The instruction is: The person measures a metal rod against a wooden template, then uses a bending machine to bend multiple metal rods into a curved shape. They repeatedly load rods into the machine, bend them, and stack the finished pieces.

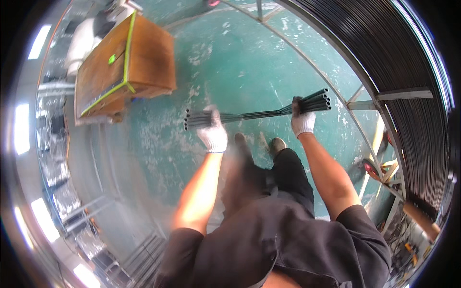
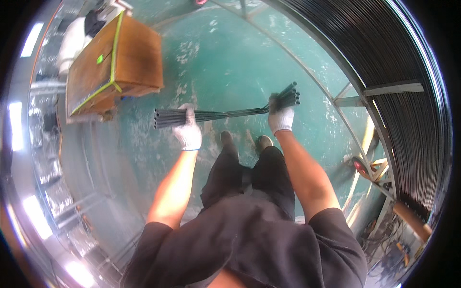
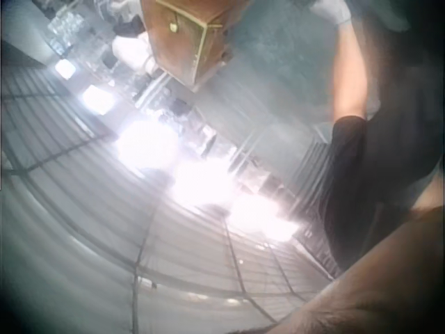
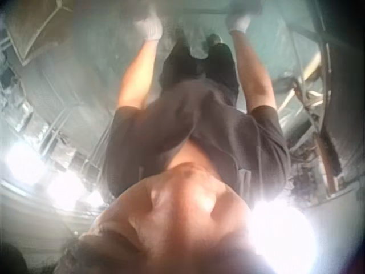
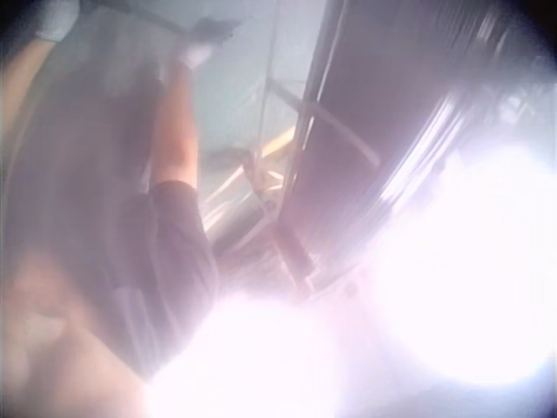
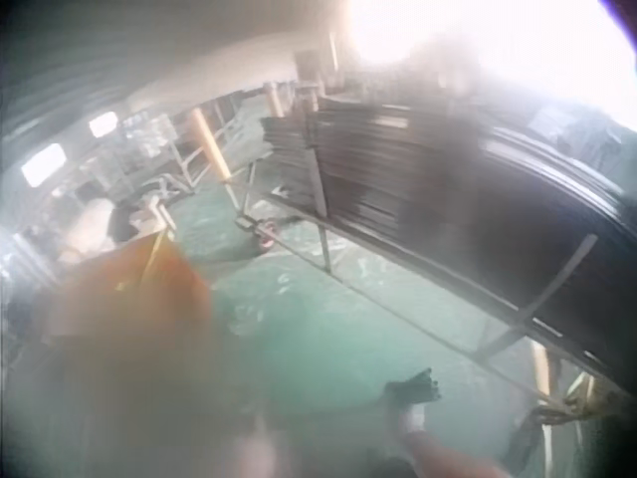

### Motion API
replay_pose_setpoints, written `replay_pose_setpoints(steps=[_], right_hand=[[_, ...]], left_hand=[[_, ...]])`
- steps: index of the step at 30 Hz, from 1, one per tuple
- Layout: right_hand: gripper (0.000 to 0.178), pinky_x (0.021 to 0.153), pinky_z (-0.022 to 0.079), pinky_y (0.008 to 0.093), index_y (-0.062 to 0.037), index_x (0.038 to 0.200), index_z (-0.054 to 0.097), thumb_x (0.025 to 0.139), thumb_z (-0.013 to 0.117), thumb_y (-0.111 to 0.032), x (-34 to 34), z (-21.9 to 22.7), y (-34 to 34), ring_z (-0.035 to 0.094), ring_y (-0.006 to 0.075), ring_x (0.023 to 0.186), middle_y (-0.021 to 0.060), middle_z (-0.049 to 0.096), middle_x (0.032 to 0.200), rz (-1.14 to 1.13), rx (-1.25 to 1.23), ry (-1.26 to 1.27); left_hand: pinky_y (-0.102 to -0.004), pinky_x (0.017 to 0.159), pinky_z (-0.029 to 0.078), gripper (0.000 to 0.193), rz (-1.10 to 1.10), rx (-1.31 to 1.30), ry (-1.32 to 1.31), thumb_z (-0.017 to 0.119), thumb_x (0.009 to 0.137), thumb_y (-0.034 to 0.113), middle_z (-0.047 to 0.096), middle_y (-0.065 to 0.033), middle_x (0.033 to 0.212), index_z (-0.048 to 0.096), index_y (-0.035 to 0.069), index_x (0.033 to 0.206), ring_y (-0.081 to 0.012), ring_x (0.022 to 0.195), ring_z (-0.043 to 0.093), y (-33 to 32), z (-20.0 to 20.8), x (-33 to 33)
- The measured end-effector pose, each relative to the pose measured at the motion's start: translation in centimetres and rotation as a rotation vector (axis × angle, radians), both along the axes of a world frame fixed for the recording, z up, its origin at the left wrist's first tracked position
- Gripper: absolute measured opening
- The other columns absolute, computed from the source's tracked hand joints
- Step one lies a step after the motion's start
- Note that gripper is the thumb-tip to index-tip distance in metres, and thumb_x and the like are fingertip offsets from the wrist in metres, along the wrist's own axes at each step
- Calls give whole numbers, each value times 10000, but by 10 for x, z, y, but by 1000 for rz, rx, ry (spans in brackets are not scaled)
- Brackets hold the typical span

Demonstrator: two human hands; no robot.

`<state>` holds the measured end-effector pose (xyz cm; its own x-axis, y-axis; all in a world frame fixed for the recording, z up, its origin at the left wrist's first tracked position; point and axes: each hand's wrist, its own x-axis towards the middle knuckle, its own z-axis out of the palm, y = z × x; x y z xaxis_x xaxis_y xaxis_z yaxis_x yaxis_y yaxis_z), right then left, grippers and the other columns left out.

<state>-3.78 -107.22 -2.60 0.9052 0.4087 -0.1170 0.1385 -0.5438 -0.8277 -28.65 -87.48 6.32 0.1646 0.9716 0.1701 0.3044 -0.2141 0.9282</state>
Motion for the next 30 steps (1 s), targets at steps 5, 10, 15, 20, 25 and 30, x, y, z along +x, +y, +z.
replay_pose_setpoints(steps=[5, 10, 15, 20, 25, 30], right_hand=[[279, 1043, 525, 382, -45, 1295, 739, 1095, 695, -234, 3, -81, 25, 705, 242, 1133, 128, 764, 1210, -69, -17, -144], [338, 1103, 485, 447, -64, 1364, 685, 1115, 585, -270, 9, -135, 57, 659, 310, 1231, 148, 717, 1321, -93, 46, -68], [351, 1117, 488, 456, -81, 1363, 687, 1126, 538, -293, -4, -139, 57, 653, 346, 1280, 174, 702, 1378, -44, -64, -56], [463, 1103, 513, 403, -48, 1407, 655, 1109, 682, -401, -10, -124, 62, 679, 247, 1226, 138, 735, 1309, -25, 8, 110], [449, 1088, 522, 389, -46, 1424, 646, 1109, 684, -363, -10, -125, 58, 683, 238, 1218, 143, 733, 1311, 16, -45, 114], [412, 1065, 536, 379, -29, 1419, 653, 1116, 672, -307, -13, -93, 57, 694, 224, 1201, 136, 744, 1298, 52, -37, -32]], left_hand=[[-393, 896, 576, 204, -128, -1, 22, 773, 1046, 171, 774, -116, 1058, 762, -2, 1154, -232, 979, 726, 59, -36, 26], [-434, 874, 585, 223, -253, 193, 288, 721, 1059, 192, 784, -154, 1118, 756, -8, 1153, -289, 988, 759, 97, -95, 34], [-428, 963, 590, 226, -238, 6, 243, 711, 1051, 118, 782, -157, 1209, 750, -26, 1221, -278, 1079, 753, 108, -131, 40], [-412, 935, 598, 260, -231, -59, 159, 726, 1057, 135, 789, -134, 1109, 749, -52, 1236, -250, 1021, 748, 132, -115, 36], [-392, 1012, 564, 239, -178, -196, 98, 746, 1055, 124, 795, -117, 1145, 768, -60, 1206, -217, 1065, 728, 127, -70, 47], [-390, 997, 570, 258, -179, -136, 54, 766, 1051, 149, 803, -118, 1139, 772, -62, 1200, -211, 1058, 733, 127, -73, 45]])
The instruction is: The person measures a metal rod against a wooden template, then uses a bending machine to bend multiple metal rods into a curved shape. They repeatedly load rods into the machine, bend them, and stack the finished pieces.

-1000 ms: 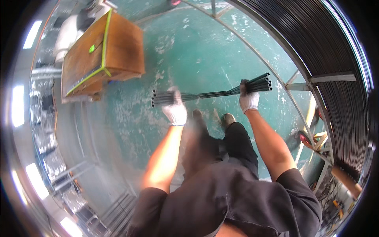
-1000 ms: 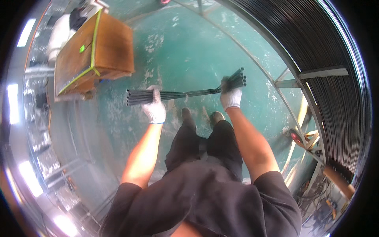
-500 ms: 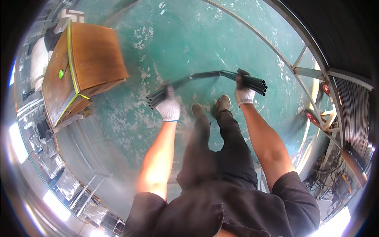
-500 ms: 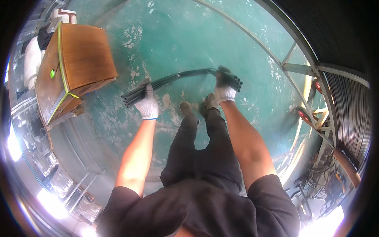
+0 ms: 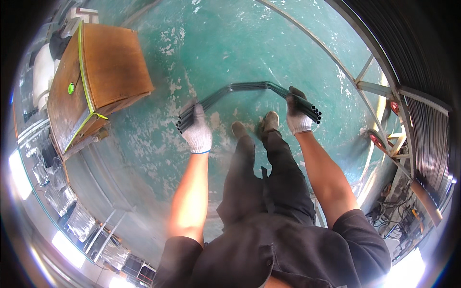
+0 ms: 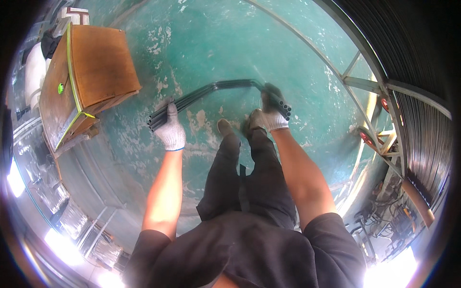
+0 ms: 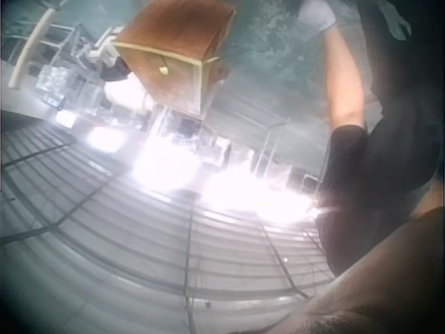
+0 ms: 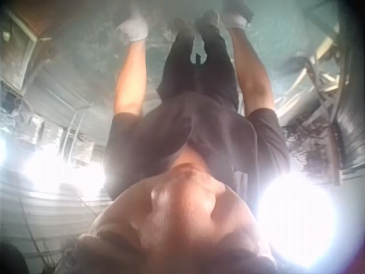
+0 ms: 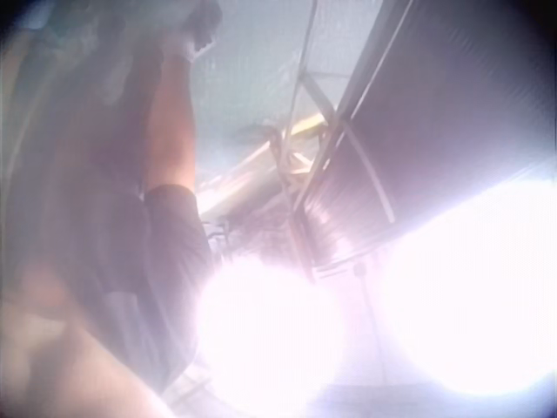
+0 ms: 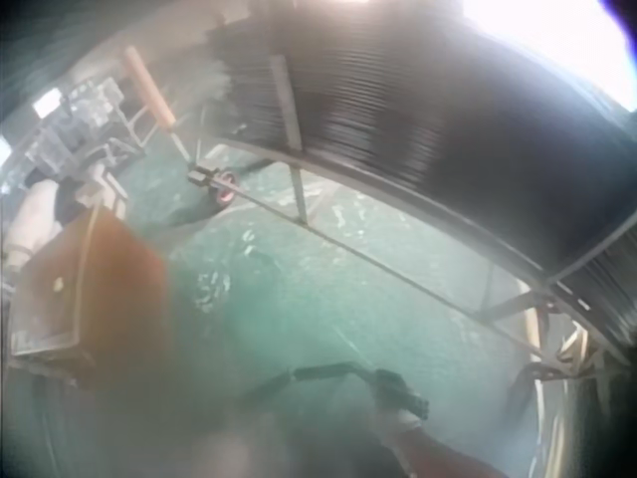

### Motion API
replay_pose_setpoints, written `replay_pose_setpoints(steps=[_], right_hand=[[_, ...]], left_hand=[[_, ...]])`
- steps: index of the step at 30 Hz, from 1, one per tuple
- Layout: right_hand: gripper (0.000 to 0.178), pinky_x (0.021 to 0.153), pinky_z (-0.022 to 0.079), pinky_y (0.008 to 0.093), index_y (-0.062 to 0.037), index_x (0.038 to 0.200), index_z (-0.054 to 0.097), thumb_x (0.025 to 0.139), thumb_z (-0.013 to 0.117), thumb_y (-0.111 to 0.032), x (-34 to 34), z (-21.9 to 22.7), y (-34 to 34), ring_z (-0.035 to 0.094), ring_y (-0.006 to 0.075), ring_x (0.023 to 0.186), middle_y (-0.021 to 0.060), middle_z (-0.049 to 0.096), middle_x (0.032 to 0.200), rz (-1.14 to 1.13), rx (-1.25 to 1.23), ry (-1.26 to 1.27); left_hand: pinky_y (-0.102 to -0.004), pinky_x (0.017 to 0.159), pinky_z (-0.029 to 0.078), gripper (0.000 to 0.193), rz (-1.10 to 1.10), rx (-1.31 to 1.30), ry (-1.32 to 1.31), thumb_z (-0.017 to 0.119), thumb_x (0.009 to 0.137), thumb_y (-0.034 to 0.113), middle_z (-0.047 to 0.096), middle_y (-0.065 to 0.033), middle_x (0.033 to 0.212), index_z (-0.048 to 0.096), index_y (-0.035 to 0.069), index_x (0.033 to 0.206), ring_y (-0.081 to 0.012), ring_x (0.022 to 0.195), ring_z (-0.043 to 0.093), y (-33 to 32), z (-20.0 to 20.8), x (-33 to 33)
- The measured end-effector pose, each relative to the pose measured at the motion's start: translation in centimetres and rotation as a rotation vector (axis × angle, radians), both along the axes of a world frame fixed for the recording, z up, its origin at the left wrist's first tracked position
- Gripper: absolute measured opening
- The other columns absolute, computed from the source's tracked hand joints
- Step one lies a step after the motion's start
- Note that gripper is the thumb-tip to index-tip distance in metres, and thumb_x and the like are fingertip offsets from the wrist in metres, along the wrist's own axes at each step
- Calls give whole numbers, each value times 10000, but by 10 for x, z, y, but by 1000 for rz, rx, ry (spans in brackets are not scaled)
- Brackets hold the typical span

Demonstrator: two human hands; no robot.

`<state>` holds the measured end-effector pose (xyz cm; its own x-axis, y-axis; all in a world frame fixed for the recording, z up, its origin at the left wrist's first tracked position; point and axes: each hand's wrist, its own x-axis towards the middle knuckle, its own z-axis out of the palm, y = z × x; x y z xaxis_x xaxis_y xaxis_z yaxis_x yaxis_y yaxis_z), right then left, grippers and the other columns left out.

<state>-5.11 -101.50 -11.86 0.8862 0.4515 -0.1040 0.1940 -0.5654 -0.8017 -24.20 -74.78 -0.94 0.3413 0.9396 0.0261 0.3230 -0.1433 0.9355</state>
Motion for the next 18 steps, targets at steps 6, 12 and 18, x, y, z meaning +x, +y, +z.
replay_pose_setpoints(steps=[6, 12, 18], right_hand=[[227, 870, 630, 409, -121, 1158, 803, 1044, 622, -194, 1, 80, 16, 781, 315, 1076, 102, 779, 1275, -19, -71, -274], [246, 864, 636, 432, -96, 1173, 793, 1021, 606, -146, 11, 76, 8, 775, 339, 1064, 123, 777, 1260, -1, -92, -301], [242, 847, 634, 434, -80, 1149, 786, 1004, 596, -117, 10, 77, 7, 771, 337, 1046, 133, 773, 1243, 63, -125, -312]], left_hand=[[-377, 993, 564, 246, -37, 18, 2, 747, 1066, 154, 799, -119, 1133, 762, -49, 1204, -217, 1054, 732, -1, 1, -5], [-381, 1017, 571, 252, -57, 19, -46, 708, 1088, 139, 773, -141, 1232, 701, -31, 1274, -234, 1102, 727, -7, 8, -8], [-374, 1011, 567, 212, -23, 45, -76, 717, 1081, 115, 770, -129, 1213, 702, -16, 1246, -223, 1093, 722, -6, 10, -8]])
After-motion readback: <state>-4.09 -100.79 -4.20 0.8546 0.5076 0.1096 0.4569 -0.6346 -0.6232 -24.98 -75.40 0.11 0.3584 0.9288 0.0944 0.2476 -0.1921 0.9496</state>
